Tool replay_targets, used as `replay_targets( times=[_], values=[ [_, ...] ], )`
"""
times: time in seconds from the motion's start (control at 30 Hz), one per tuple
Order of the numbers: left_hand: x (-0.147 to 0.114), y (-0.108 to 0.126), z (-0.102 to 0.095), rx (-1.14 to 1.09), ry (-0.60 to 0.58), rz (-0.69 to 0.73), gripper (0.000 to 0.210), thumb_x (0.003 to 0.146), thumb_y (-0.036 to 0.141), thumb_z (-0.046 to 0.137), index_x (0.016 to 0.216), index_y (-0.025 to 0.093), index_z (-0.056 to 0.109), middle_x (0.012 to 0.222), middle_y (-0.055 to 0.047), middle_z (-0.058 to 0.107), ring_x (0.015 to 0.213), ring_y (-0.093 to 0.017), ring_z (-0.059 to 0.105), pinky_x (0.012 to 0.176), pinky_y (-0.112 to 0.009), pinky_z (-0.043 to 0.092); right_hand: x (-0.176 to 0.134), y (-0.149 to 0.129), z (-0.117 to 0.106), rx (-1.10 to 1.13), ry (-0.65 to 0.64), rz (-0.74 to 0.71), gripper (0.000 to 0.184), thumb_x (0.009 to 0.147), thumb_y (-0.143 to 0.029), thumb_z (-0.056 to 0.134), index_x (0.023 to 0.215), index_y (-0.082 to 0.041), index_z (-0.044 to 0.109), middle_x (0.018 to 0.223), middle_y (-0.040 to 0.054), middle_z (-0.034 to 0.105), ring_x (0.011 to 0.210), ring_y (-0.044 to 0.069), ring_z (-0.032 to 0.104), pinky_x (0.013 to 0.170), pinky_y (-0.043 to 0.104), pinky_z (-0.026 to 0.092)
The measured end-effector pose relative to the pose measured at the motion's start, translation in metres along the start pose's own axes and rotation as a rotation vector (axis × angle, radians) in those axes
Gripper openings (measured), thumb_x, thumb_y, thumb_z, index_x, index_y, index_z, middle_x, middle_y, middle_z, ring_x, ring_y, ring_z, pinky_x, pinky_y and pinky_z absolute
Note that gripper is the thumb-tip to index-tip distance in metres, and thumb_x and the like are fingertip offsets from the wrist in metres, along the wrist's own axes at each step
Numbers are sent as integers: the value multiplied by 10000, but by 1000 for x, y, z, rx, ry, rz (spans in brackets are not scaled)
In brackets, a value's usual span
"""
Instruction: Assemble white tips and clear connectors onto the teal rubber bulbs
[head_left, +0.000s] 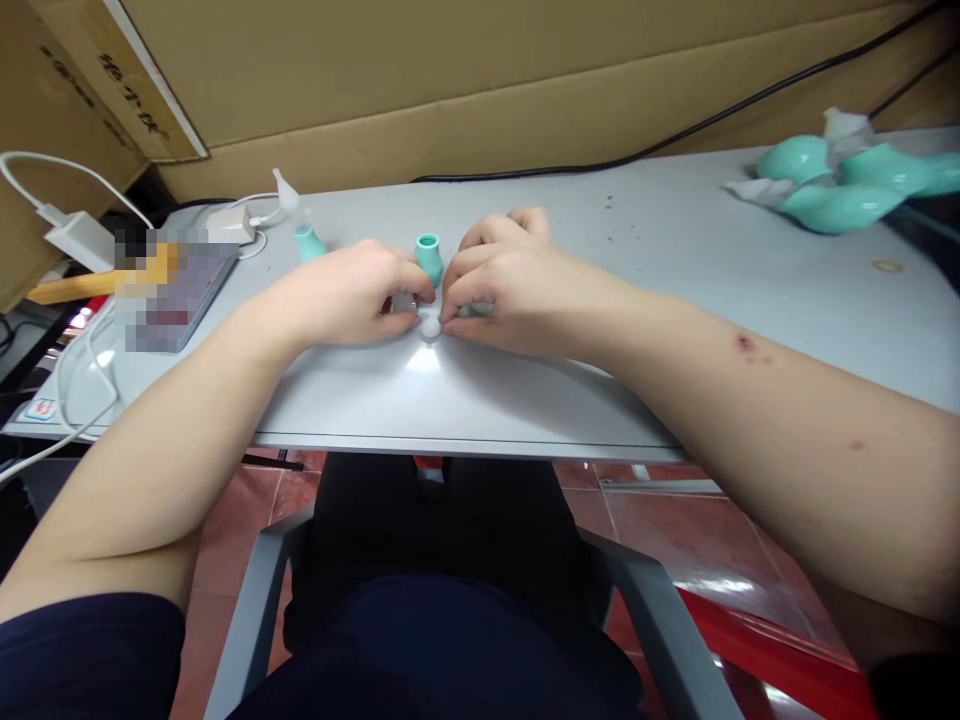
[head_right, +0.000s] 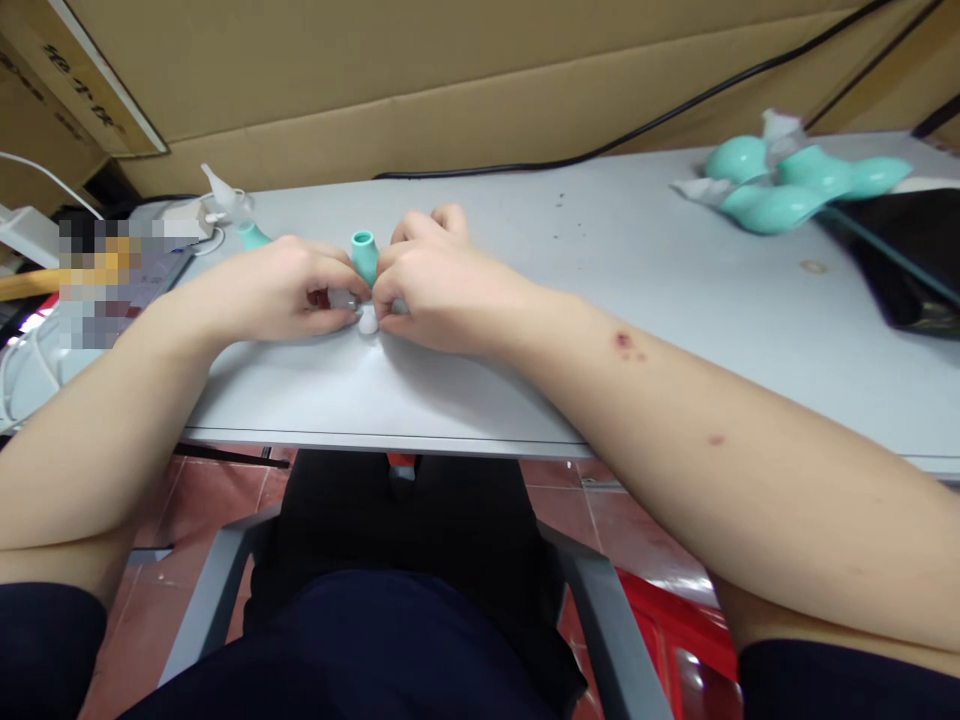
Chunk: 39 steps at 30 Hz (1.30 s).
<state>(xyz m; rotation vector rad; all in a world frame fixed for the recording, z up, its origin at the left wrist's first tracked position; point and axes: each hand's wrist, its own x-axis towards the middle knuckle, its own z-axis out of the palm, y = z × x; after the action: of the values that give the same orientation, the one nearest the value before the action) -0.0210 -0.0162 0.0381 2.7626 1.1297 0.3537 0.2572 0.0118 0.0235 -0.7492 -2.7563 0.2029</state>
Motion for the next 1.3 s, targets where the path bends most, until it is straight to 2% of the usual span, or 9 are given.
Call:
replay_targets(
  times=[0.2, 0.37, 0.53, 0.7, 0.9, 1.0, 1.1, 1.2, 1.3],
  values=[
    [-3, 6, -2, 8, 42, 7, 240, 1048, 245, 807, 1216, 286, 974, 1203, -59, 920, 1063, -287, 893, 995, -433, 688, -1, 3, 2, 70, 2, -48, 253, 1135, -191, 766, 939, -221, 924, 1125, 150, 928, 1474, 523, 659, 1228, 723, 299],
    [-2, 8, -4, -5, 32, 35, 228, 1064, 295, 840, 1241, 287, 983, 1231, -80, 921, 1133, -323, 903, 1049, -482, 707, -6, 7, -3, 81, 16, -104, 255, 1166, -229, 756, 1001, -219, 950, 1136, 159, 928, 1439, 500, 640, 1196, 713, 300],
    [-1, 6, -4, -85, 17, 103, 278, 1012, 335, 952, 1286, 296, 983, 1337, -70, 924, 1233, -347, 899, 1128, -522, 712, -18, 13, -23, 39, -14, -246, 130, 1142, -285, 857, 1083, -241, 964, 1179, 129, 945, 1519, 511, 644, 1271, 750, 336],
    [-1, 3, -3, -99, 11, 94, 305, 993, 309, 981, 1297, 285, 974, 1382, -78, 916, 1263, -360, 897, 1144, -533, 718, -25, 25, -28, -6, -3, -291, 175, 1146, -266, 840, 1085, -333, 990, 1094, 45, 948, 1531, 469, 685, 1308, 727, 395],
    [-2, 1, -4, -96, 3, 82, 297, 1044, 369, 932, 1329, 294, 970, 1386, -70, 921, 1259, -346, 904, 1158, -534, 724, -27, 38, -23, -35, -65, -358, 293, 1240, -304, 736, 1174, -341, 1019, 1069, 58, 926, 1509, 422, 740, 1302, 673, 440],
    [-2, 0, -4, -94, -9, 80, 320, 1066, 386, 907, 1367, 296, 969, 1421, -78, 917, 1299, -351, 903, 1189, -541, 712, -27, 39, -23, -30, -71, -337, 284, 1235, -307, 754, 1212, -344, 1035, 1147, 78, 949, 1470, 419, 765, 1317, 659, 443],
    [-2, 0, -4, -88, -2, 81, 329, 1046, 371, 919, 1362, 291, 969, 1430, -84, 917, 1283, -349, 901, 1161, -524, 711, -26, 36, -24, -24, -82, -275, 232, 1172, -278, 836, 1188, -368, 1048, 1215, 89, 959, 1410, 424, 791, 1326, 666, 453],
    [-2, 1, -5, -84, 4, 80, 340, 1018, 361, 937, 1350, 294, 974, 1416, -85, 922, 1257, -343, 897, 1127, -502, 712, -24, 32, -26, -18, -95, -220, 254, 1113, -226, 860, 1097, -401, 1044, 1187, 68, 960, 1388, 433, 810, 1334, 689, 452],
    [-1, 3, -7, -93, 43, 98, 346, 1049, 409, 945, 1377, 300, 969, 1389, -89, 930, 1242, -345, 895, 1121, -499, 709, -23, 28, -30, 30, -93, -181, 277, 1138, -263, 833, 1050, -438, 1030, 1138, 30, 959, 1340, 411, 836, 1332, 684, 461]
  ],
)
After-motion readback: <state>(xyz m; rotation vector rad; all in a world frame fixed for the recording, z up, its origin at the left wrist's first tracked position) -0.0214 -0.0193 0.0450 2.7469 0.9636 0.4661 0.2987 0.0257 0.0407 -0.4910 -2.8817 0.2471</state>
